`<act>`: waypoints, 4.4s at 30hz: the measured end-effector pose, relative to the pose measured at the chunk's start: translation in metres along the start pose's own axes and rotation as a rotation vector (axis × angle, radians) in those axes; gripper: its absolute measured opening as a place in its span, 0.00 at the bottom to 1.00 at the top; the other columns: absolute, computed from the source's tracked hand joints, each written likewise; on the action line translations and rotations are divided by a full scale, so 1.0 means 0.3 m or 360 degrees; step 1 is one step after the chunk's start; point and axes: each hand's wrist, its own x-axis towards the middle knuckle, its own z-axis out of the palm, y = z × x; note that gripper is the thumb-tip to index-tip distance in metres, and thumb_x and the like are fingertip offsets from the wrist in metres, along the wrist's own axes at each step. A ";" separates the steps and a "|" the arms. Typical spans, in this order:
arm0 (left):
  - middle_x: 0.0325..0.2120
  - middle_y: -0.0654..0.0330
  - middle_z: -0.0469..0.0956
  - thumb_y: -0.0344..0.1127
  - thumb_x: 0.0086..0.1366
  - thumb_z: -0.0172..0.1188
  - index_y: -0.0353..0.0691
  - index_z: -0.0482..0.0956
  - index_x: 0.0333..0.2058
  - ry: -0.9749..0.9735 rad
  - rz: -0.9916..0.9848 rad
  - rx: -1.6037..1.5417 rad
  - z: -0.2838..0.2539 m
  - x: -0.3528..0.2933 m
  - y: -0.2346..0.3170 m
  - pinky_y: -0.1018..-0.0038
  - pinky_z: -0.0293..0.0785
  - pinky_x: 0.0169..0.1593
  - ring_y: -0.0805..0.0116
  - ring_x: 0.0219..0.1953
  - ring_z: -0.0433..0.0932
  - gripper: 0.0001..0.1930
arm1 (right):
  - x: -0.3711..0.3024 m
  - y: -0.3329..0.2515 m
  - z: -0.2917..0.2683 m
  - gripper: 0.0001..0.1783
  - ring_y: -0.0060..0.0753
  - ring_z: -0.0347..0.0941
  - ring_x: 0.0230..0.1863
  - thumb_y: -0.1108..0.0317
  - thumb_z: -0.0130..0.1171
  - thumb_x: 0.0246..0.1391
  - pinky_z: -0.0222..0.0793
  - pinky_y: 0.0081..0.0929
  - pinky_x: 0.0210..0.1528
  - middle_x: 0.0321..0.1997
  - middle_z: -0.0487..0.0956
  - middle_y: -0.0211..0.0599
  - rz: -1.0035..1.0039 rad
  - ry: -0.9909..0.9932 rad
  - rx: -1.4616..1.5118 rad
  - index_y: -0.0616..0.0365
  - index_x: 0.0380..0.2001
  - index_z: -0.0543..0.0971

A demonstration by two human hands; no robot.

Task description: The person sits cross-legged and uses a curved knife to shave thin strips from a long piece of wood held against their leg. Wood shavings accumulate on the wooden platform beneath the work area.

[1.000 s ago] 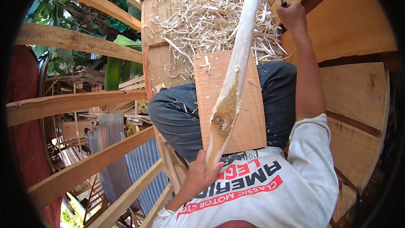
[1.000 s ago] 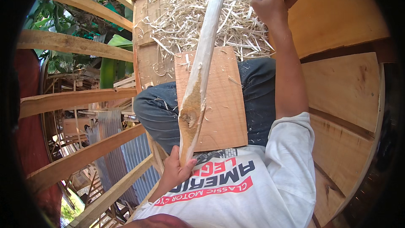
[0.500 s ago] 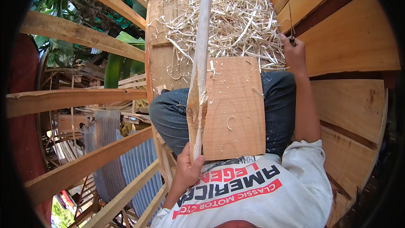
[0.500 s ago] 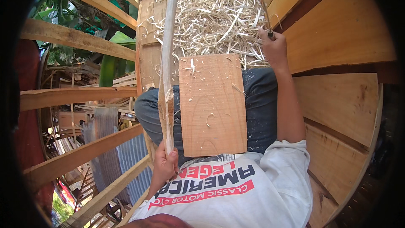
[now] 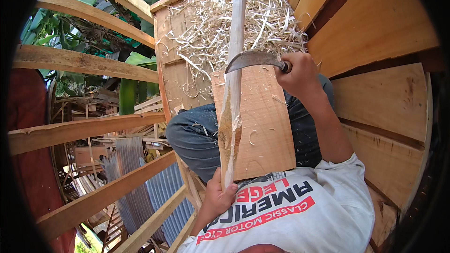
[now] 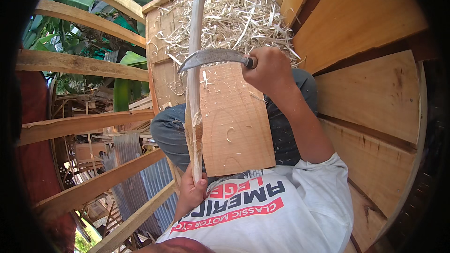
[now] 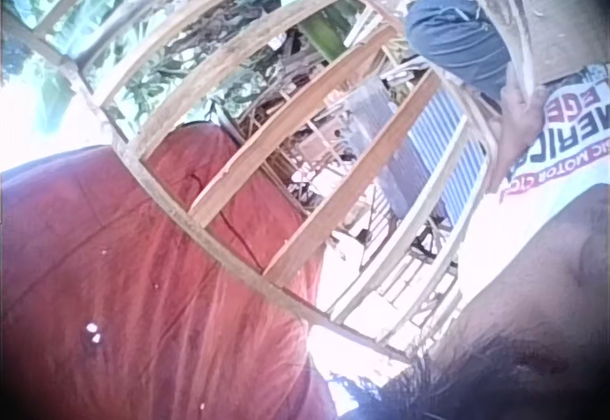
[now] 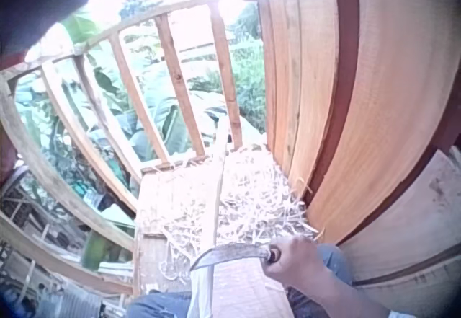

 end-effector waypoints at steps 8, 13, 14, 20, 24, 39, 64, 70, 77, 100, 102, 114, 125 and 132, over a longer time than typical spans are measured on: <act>0.20 0.61 0.71 0.51 0.65 0.54 0.29 0.65 0.50 -0.0328 0.0116 0.0013 0.023 -0.011 -0.056 0.78 0.66 0.25 0.73 0.19 0.71 0.28 | 0.082 0.191 -0.046 0.17 0.33 0.62 0.12 0.66 0.55 0.49 0.59 0.34 0.20 0.09 0.65 0.44 0.0414 0.0304 0.0392 0.68 0.14 0.71; 0.16 0.66 0.62 0.55 0.65 0.54 0.34 0.63 0.43 -0.0493 0.0032 -0.0586 0.016 0.023 -0.084 0.82 0.56 0.18 0.80 0.15 0.61 0.27 | -0.021 0.123 -0.047 0.15 0.29 0.63 0.11 0.66 0.57 0.48 0.60 0.32 0.20 0.08 0.65 0.41 0.0222 0.0164 0.0374 0.65 0.14 0.72; 0.16 0.68 0.59 0.57 0.63 0.55 0.37 0.62 0.37 -0.0461 0.0001 -0.0664 0.017 0.031 -0.067 0.83 0.54 0.17 0.81 0.15 0.58 0.26 | -0.063 0.081 -0.033 0.14 0.36 0.66 0.13 0.66 0.58 0.47 0.62 0.34 0.20 0.09 0.67 0.44 0.0086 0.0116 0.0301 0.64 0.14 0.73; 0.16 0.68 0.60 0.55 0.64 0.55 0.37 0.62 0.37 -0.0287 0.0053 -0.0572 0.012 0.046 -0.053 0.83 0.54 0.16 0.82 0.14 0.59 0.24 | -0.200 -0.039 0.029 0.11 0.51 0.74 0.21 0.64 0.60 0.42 0.69 0.40 0.24 0.14 0.73 0.47 0.0065 -0.0345 0.0149 0.59 0.14 0.76; 0.18 0.64 0.69 0.50 0.66 0.52 0.28 0.63 0.49 -0.0210 0.0141 -0.0085 0.011 0.025 -0.062 0.79 0.63 0.22 0.77 0.17 0.67 0.27 | -0.168 -0.015 0.011 0.09 0.51 0.73 0.21 0.66 0.59 0.39 0.70 0.40 0.25 0.14 0.73 0.46 0.0152 -0.0093 -0.0059 0.58 0.13 0.75; 0.18 0.54 0.73 0.43 0.65 0.52 0.25 0.62 0.47 -0.0192 0.0100 0.0243 0.040 0.009 0.001 0.72 0.71 0.27 0.66 0.21 0.77 0.24 | -0.087 0.065 0.009 0.09 0.51 0.74 0.22 0.67 0.60 0.38 0.70 0.39 0.27 0.16 0.74 0.47 0.0103 0.0178 -0.0164 0.60 0.15 0.75; 0.22 0.65 0.72 0.34 0.64 0.58 0.34 0.68 0.46 -0.0058 -0.0118 -0.0639 -0.070 0.117 0.076 0.80 0.69 0.23 0.79 0.22 0.71 0.16 | -0.250 0.172 0.172 0.20 0.12 0.54 0.09 0.55 0.54 0.62 0.47 0.16 0.10 0.09 0.60 0.19 0.0580 -0.0209 0.1174 0.54 0.20 0.66; 0.20 0.67 0.64 0.36 0.69 0.51 0.37 0.68 0.38 -0.0709 -0.0334 -0.1027 -0.070 0.187 0.014 0.82 0.62 0.21 0.81 0.18 0.63 0.08 | -0.299 0.094 0.133 0.21 0.14 0.48 0.16 0.66 0.60 0.54 0.45 0.21 0.16 0.10 0.55 0.25 0.0095 -0.0265 0.0733 0.60 0.14 0.64; 0.20 0.68 0.64 0.35 0.69 0.50 0.37 0.68 0.36 -0.0424 -0.0148 -0.0555 -0.005 0.182 0.052 0.82 0.60 0.23 0.82 0.19 0.62 0.07 | -0.300 0.028 0.068 0.13 0.39 0.60 0.11 0.73 0.63 0.40 0.55 0.29 0.16 0.10 0.61 0.45 -0.0086 -0.0334 0.0463 0.63 0.14 0.69; 0.20 0.44 0.71 0.31 0.66 0.50 0.31 0.64 0.42 -0.0152 0.0080 0.0292 0.074 0.079 0.138 0.64 0.67 0.30 0.51 0.24 0.76 0.10 | -0.154 0.068 0.035 0.14 0.51 0.64 0.14 0.68 0.58 0.46 0.59 0.37 0.18 0.11 0.65 0.47 -0.0062 0.0190 -0.0056 0.61 0.12 0.69; 0.17 0.42 0.71 0.30 0.66 0.50 0.32 0.64 0.42 -0.0124 0.0159 0.0331 0.075 0.075 0.124 0.63 0.68 0.27 0.44 0.22 0.76 0.10 | -0.129 0.056 0.023 0.14 0.51 0.63 0.14 0.68 0.58 0.45 0.58 0.37 0.18 0.11 0.65 0.47 -0.0025 0.0209 -0.0055 0.61 0.12 0.69; 0.18 0.41 0.71 0.30 0.66 0.50 0.32 0.64 0.44 -0.0065 0.0114 0.0288 0.065 0.067 0.100 0.61 0.69 0.28 0.40 0.24 0.76 0.11 | -0.061 0.039 0.034 0.13 0.54 0.64 0.16 0.69 0.57 0.43 0.60 0.37 0.19 0.12 0.66 0.48 -0.0011 0.0192 -0.0171 0.61 0.12 0.69; 0.18 0.39 0.72 0.30 0.66 0.50 0.32 0.63 0.43 -0.0020 0.0150 0.0281 0.056 0.050 0.084 0.59 0.69 0.27 0.37 0.25 0.75 0.11 | 0.004 0.026 0.033 0.09 0.52 0.66 0.16 0.70 0.57 0.40 0.64 0.37 0.22 0.12 0.67 0.48 -0.0022 0.0208 -0.0130 0.61 0.13 0.71; 0.19 0.38 0.72 0.30 0.65 0.51 0.32 0.63 0.43 -0.0052 0.0126 0.0298 0.061 0.038 0.052 0.55 0.68 0.28 0.35 0.26 0.75 0.11 | 0.107 0.076 0.014 0.13 0.50 0.68 0.16 0.67 0.55 0.43 0.64 0.36 0.23 0.11 0.67 0.48 0.0368 0.0251 -0.0122 0.64 0.13 0.72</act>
